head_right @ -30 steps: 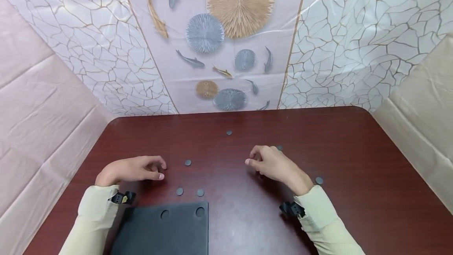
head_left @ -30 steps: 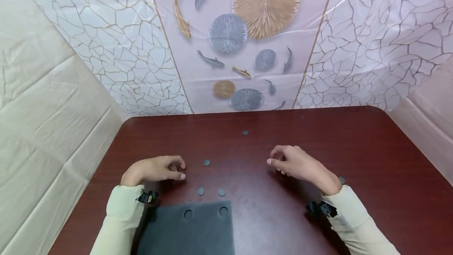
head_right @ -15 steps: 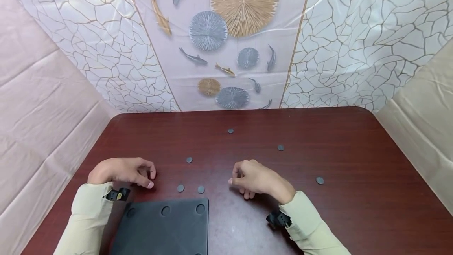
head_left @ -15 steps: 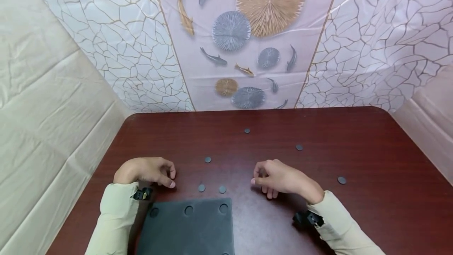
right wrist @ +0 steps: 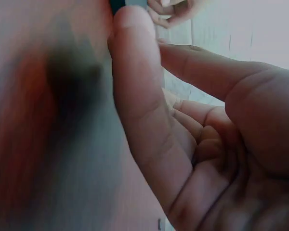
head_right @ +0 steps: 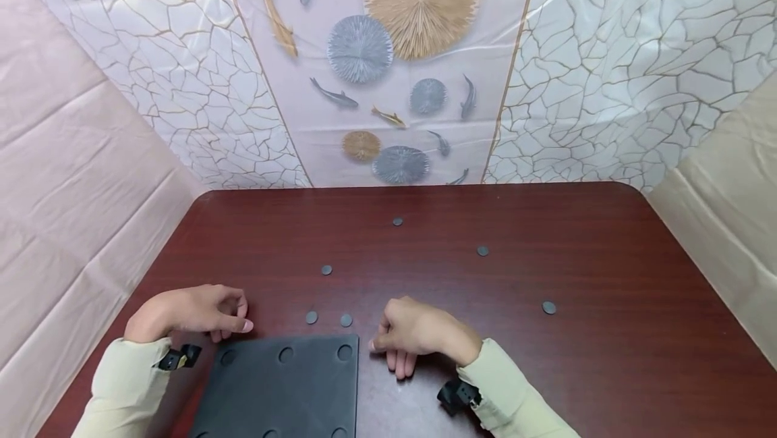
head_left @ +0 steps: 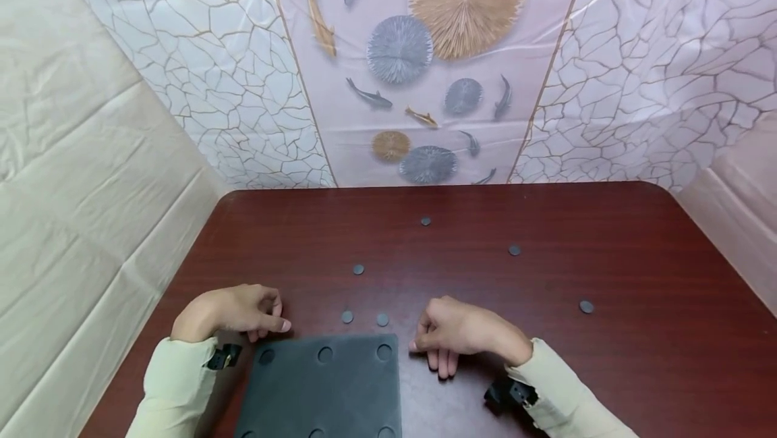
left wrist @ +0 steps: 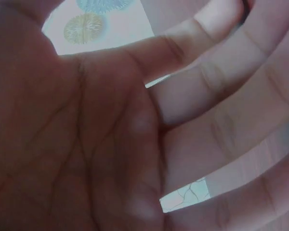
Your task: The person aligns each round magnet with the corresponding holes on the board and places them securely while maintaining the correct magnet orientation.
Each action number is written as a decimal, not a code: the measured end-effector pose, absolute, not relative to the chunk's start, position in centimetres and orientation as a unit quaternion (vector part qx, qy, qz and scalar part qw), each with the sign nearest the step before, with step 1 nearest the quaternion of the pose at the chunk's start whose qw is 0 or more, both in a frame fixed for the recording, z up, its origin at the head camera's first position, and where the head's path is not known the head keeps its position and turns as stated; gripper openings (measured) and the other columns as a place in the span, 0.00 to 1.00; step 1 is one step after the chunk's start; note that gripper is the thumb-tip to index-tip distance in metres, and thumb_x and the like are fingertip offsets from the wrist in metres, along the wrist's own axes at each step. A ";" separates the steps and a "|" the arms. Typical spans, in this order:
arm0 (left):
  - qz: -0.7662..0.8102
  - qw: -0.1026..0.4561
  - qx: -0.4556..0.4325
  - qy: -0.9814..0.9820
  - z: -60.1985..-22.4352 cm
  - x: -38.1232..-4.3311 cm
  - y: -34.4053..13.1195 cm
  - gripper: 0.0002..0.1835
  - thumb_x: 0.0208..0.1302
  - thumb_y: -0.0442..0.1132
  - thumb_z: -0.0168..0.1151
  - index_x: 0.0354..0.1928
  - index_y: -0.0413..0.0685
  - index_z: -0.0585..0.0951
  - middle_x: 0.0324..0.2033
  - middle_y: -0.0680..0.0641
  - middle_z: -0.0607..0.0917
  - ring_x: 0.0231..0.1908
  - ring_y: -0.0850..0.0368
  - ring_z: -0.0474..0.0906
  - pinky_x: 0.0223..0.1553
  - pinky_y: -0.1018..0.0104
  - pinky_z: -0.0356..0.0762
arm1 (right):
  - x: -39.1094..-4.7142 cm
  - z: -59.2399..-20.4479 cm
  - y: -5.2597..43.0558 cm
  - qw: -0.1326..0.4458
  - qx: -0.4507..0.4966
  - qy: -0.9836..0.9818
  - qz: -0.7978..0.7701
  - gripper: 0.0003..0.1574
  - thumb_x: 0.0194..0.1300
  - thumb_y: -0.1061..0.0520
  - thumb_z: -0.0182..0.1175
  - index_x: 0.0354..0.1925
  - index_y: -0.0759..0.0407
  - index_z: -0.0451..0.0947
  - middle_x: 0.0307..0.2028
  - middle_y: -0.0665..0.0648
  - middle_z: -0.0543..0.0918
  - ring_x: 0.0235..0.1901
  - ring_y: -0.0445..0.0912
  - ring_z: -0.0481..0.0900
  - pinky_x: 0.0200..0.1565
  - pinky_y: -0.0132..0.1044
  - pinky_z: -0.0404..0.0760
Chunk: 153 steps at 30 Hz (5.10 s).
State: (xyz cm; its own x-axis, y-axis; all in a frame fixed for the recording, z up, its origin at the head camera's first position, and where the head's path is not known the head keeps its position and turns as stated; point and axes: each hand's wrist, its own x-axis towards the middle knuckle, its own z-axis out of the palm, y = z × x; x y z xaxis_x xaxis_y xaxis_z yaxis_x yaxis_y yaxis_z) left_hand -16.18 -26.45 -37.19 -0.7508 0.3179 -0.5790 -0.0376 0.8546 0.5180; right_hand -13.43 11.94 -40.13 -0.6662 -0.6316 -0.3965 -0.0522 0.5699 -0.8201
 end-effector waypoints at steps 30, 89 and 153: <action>0.224 0.275 0.009 0.935 -39.5 -8.8 -28.1 0.20 0.64 0.49 0.76 0.30 0.46 0.75 0.16 0.47 0.80 0.21 0.54 0.77 0.32 0.60 0.70 | -7.3 -43.0 8.0 0.327 -0.141 0.780 -0.514 0.18 0.75 0.54 0.67 0.26 0.57 0.80 0.16 0.54 0.85 0.12 0.40 0.82 0.19 0.35 0.82; 0.230 0.163 0.018 0.959 -38.5 -11.2 -21.5 0.43 0.72 0.59 0.67 0.74 0.34 0.67 0.35 0.50 0.84 0.32 0.58 0.80 0.36 0.54 0.80 | -9.2 -41.3 11.9 0.129 -0.068 0.840 -0.522 0.17 0.72 0.59 0.68 0.50 0.67 0.72 0.22 0.50 0.84 0.12 0.46 0.81 0.19 0.41 0.82; 0.516 0.170 0.085 0.835 -41.3 -19.7 -13.6 0.35 0.67 0.33 0.73 0.75 0.43 0.74 0.62 0.40 0.83 0.60 0.47 0.83 0.55 0.58 0.83 | -16.7 -40.3 22.4 0.100 -0.002 0.894 -0.436 0.34 0.79 0.56 0.60 0.73 0.72 0.67 0.55 0.71 0.81 0.43 0.52 0.86 0.34 0.44 0.88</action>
State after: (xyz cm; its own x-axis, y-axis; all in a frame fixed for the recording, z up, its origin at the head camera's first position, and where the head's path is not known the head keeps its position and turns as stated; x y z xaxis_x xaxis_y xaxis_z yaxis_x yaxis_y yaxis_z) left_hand -19.68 -13.58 -41.26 -0.9275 0.3185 -0.1959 -0.0331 0.4519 0.8915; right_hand -16.73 22.44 -40.34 -0.9801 -0.0912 -0.1765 0.0828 0.6202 -0.7801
